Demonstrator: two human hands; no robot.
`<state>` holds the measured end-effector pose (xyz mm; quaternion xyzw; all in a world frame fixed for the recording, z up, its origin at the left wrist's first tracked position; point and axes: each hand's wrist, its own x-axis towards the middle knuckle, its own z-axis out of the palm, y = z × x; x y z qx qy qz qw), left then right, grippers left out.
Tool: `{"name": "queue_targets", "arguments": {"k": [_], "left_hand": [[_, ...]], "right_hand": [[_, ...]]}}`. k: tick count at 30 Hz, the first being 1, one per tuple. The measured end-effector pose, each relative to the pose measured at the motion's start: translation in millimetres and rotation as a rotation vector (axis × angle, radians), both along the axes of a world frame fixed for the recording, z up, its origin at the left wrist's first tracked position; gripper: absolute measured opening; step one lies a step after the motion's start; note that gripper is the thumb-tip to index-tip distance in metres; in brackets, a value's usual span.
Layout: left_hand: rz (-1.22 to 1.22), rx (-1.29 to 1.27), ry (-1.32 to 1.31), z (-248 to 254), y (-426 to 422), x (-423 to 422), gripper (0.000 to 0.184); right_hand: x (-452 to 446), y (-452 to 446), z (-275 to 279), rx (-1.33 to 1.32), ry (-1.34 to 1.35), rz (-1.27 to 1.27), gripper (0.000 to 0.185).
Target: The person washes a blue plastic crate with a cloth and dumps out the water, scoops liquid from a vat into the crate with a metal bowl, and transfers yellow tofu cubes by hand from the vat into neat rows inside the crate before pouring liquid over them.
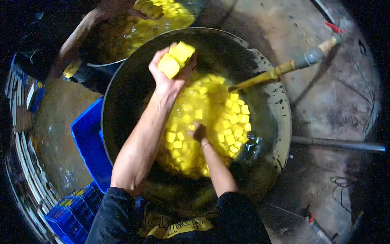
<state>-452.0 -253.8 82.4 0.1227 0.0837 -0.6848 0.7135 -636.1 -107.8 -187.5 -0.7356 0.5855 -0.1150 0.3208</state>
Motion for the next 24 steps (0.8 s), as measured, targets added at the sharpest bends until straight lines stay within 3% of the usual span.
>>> {"name": "queue_targets", "arguments": {"k": [1,3,4,6,7,9,10,11,14,15,17,19,21,23,24], "left_hand": [[0.028,-0.041,0.012,25.4,2.4,14.4,0.026],[0.097,-0.213,-0.006,62.6,20.9,49.0,0.029],[0.135,-0.13,-0.053,81.5,39.0,66.8,0.031],[0.185,-0.165,-0.043,86.0,75.6,106.9,0.034],[0.216,-0.175,-0.073,83.6,95.7,127.0,0.036],[0.263,-0.2,-0.045,67.4,135.2,160.8,0.038],[0.281,-0.267,-0.064,51.3,152.7,175.6,0.039],[0.328,-0.139,-0.102,35.1,170.0,187.4,0.043],[0.207,-0.142,-0.132,-43.1,229.9,214.9,0.038],[0.139,-0.145,-0.093,-66.7,252.2,222.2,0.036],[0.215,0.123,-0.122,-85.9,285.1,214.5,0.031],[0.227,0.088,0.012,-103.7,313.1,210.5,0.03],[0.219,0.055,0.173,-124.3,342.4,214.8,0.035],[0.159,0.173,0.132,-127.8,371.5,230.9,0.043],[0.159,0.239,0.095,-124.4,382.3,237.0,0.055]], "right_hand": [[2.4,-4.8,19.5,0.223,-0.075,-0.006,0.056],[14.8,-12.2,41.9,0.212,-0.142,0.111,0.046],[22.3,-13.9,52.0,0.554,-0.548,-0.1,0.039],[55.3,-6.0,140.7,0.757,-0.822,-0.089,0.034],[78.2,-6.5,181.9,0.477,-0.633,0.081,0.046],[114.0,6.6,259.5,0.716,-0.869,0.16,0.051],[137.6,18.4,291.5,0.654,-0.924,0.218,0.048],[160.2,32.0,323.7,0.581,-0.873,0.228,0.04],[221.9,76.8,360.6,0.456,-0.776,0.263,0.031],[241.2,90.7,365.0,0.444,-0.728,0.271,0.029],[275.0,112.6,351.7,0.27,-0.544,0.402,0.03],[304.0,129.0,313.7,-0.291,-0.274,0.575,0.036],[327.5,146.1,293.4,-0.118,-0.121,0.447,0.07],[350.3,161.5,273.0,-0.129,-0.033,0.523,0.094],[356.3,166.4,242.9,0.142,-0.088,0.57,0.097]]}}
